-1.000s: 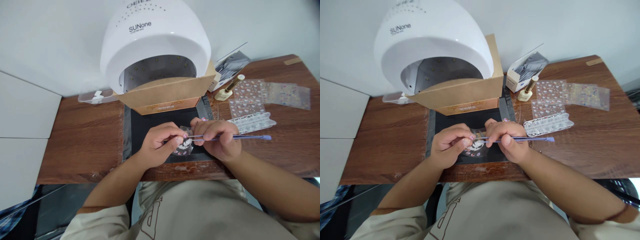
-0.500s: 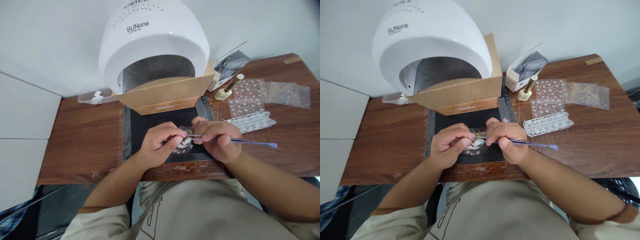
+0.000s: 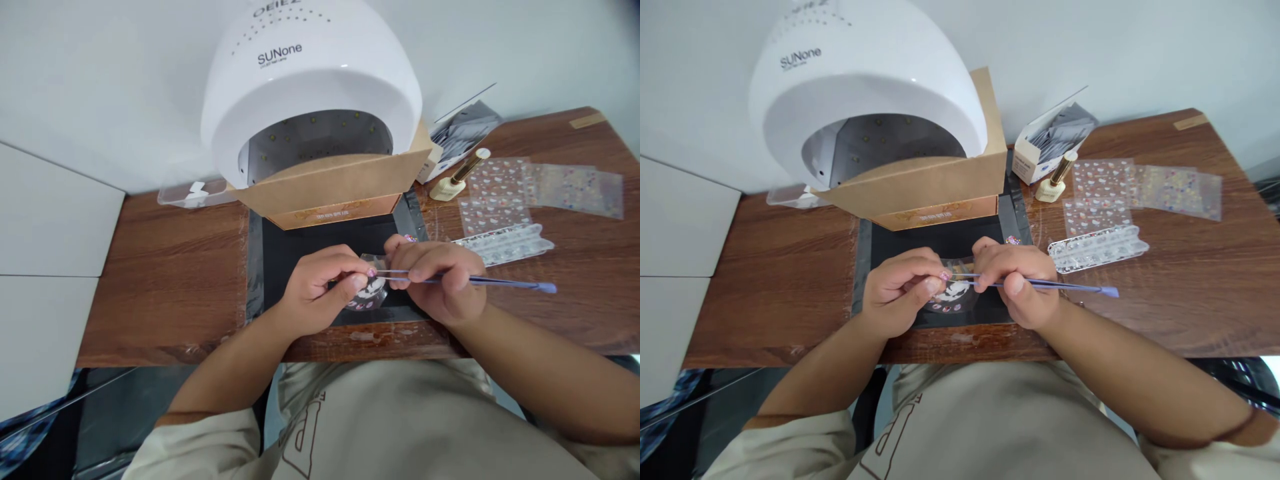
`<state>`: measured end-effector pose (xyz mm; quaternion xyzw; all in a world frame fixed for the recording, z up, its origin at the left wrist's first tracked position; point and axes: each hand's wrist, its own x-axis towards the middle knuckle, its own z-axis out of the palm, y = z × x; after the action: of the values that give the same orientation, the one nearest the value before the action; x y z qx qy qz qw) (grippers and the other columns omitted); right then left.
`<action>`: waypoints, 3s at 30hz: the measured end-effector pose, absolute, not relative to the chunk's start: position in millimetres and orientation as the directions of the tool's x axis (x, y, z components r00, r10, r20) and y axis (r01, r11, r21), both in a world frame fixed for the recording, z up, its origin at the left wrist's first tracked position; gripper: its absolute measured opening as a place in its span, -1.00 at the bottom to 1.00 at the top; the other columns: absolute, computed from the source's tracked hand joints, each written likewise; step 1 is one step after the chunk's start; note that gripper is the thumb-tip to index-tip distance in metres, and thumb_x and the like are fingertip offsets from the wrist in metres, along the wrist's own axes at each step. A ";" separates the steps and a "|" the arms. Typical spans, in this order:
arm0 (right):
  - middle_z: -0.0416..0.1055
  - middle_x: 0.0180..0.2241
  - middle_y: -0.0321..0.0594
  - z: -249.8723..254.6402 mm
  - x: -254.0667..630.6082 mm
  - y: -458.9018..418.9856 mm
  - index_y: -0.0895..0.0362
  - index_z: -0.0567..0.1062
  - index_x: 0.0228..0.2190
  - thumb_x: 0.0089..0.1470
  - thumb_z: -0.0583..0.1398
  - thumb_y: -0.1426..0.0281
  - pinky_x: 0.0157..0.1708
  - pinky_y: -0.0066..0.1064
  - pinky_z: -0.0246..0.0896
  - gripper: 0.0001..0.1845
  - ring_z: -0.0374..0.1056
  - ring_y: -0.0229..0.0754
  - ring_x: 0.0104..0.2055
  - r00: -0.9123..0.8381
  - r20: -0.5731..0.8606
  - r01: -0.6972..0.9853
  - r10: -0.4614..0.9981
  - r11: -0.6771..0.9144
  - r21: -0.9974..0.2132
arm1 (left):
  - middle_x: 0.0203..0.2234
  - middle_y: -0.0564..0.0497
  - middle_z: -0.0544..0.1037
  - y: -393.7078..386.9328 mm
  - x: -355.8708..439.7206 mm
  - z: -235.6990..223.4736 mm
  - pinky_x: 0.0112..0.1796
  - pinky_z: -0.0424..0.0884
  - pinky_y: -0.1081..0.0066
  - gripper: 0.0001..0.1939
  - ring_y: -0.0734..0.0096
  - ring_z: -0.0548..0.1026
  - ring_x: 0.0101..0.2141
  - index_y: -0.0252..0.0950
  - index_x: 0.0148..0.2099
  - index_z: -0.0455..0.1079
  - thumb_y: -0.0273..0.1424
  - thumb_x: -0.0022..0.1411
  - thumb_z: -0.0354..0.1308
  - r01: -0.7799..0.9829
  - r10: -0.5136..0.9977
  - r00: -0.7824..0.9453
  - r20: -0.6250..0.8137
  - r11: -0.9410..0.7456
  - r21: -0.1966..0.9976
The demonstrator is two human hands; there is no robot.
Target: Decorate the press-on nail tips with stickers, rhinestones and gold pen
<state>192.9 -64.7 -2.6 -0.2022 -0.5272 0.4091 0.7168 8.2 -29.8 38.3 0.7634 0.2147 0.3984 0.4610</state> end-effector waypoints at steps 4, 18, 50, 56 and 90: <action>0.50 -0.53 -0.21 -9.0 196.0 -66.4 0.11 0.60 -0.33 0.29 0.10 0.21 -0.32 -0.15 0.21 -0.65 0.37 -0.19 -0.54 0.091 0.646 -0.306 0.758 0.638 -0.706 | -0.41 0.02 0.53 -29.3 7.8 37.6 -0.38 0.38 0.55 -0.88 0.59 0.45 -0.44 -0.33 -0.19 0.51 -0.55 0.30 0.15 -0.016 0.683 0.587 0.435 -0.528 0.849; 0.50 -0.58 -0.28 -3.9 190.1 -66.0 0.09 0.58 -0.41 0.28 0.12 0.17 -0.31 -0.18 0.18 -0.63 0.36 -0.22 -0.58 0.095 0.549 -0.424 0.830 0.533 -0.732 | -0.43 0.02 0.52 -31.7 8.7 38.1 -0.41 0.36 0.54 -0.91 0.58 0.43 -0.46 -0.32 -0.21 0.50 -0.49 0.32 0.15 -0.019 0.704 0.584 0.404 -0.486 0.874; 0.49 -0.62 -0.30 -1.5 191.2 -67.1 0.07 0.58 -0.41 0.26 0.14 0.10 -0.33 -0.18 0.19 -0.61 0.34 -0.23 -0.62 0.149 0.486 -0.394 0.861 0.502 -0.770 | -0.44 0.03 0.52 -30.5 7.4 40.2 -0.42 0.34 0.52 -0.90 0.58 0.42 -0.49 -0.30 -0.23 0.51 -0.44 0.33 0.16 0.034 0.728 0.598 0.335 -0.441 0.897; 0.49 -0.62 -0.29 -1.8 190.9 -67.2 0.06 0.59 -0.41 0.26 0.13 0.10 -0.33 -0.16 0.19 -0.61 0.34 -0.21 -0.61 0.137 0.478 -0.401 0.868 0.490 -0.774 | -0.44 0.03 0.52 -30.4 7.8 39.2 -0.44 0.33 0.54 -0.91 0.58 0.41 -0.48 -0.31 -0.23 0.51 -0.48 0.31 0.16 0.032 0.724 0.606 0.329 -0.435 0.900; 0.48 -0.61 -0.36 -2.2 198.8 -67.1 -0.01 0.54 -0.44 0.30 0.07 0.14 -0.27 -0.16 0.14 -0.63 0.30 -0.24 -0.62 0.077 0.532 -0.149 0.843 0.537 -0.830 | -0.50 0.05 0.50 -29.4 10.6 46.2 -0.45 0.32 0.54 -0.89 0.58 0.40 -0.51 -0.31 -0.24 0.52 -0.41 0.30 0.18 0.254 0.750 0.587 0.304 -0.528 0.811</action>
<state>198.8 -67.1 -2.2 -0.3054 -0.5685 0.3718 0.6674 10.6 -29.4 46.2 0.8086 0.3102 0.3317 0.3740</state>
